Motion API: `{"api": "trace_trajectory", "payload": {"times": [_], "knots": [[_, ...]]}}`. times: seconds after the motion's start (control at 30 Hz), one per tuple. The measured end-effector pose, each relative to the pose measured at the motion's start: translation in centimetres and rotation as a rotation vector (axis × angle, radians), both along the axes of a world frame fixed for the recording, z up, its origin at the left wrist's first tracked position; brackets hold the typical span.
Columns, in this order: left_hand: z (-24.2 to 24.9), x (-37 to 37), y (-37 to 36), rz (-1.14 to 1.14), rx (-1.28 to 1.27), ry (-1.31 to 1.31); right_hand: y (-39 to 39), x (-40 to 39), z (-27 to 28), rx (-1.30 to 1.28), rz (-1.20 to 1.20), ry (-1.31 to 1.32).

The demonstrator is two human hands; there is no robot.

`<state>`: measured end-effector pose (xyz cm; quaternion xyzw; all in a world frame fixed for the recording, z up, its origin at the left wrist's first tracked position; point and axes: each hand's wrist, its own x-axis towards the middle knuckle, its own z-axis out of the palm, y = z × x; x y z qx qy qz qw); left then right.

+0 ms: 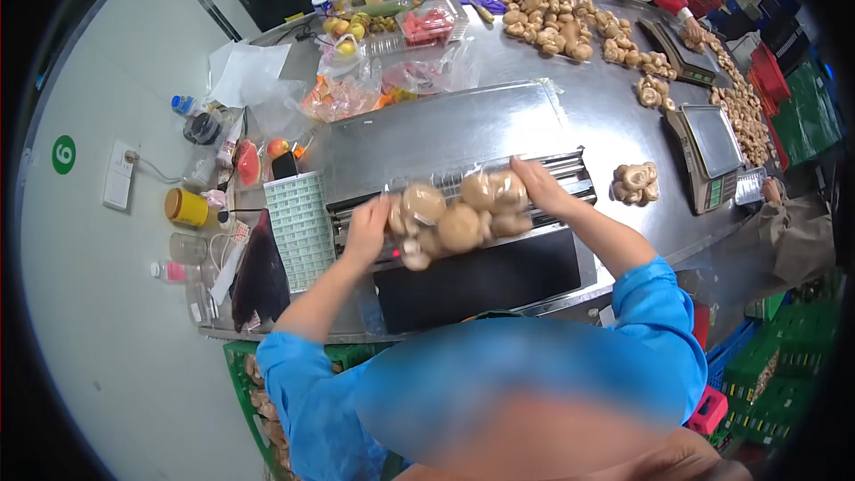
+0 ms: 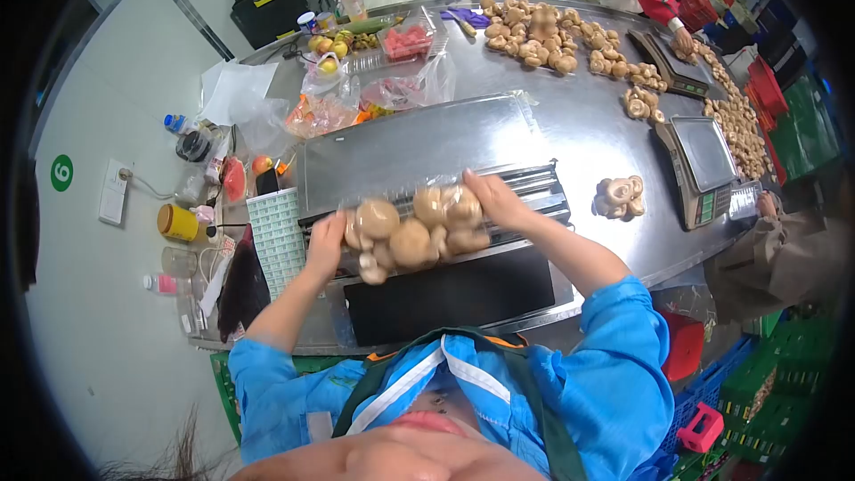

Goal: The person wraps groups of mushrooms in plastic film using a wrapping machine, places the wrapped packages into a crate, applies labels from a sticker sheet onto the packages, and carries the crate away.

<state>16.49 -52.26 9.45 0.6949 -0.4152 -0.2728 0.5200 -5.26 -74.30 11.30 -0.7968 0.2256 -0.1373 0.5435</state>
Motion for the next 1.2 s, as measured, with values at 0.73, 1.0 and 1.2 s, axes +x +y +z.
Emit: {"api": "trace_trajectory", "payload": {"times": [0.73, 1.0, 1.2], "knots": [[-18.4, -16.7, 18.4, -0.048, 0.279, 0.618, 18.5, -15.0, -10.0, 1.155, -0.284, 0.394], [-10.3, -21.9, 13.9, -0.408, -0.279, 1.224, 19.6, -12.5, -8.8, 0.787, 0.526, 0.286], [-9.2, -27.7, 15.1, -0.361, -0.558, 1.327, 15.3, -12.0, 2.0, 0.225, 0.713, 0.276]]}}
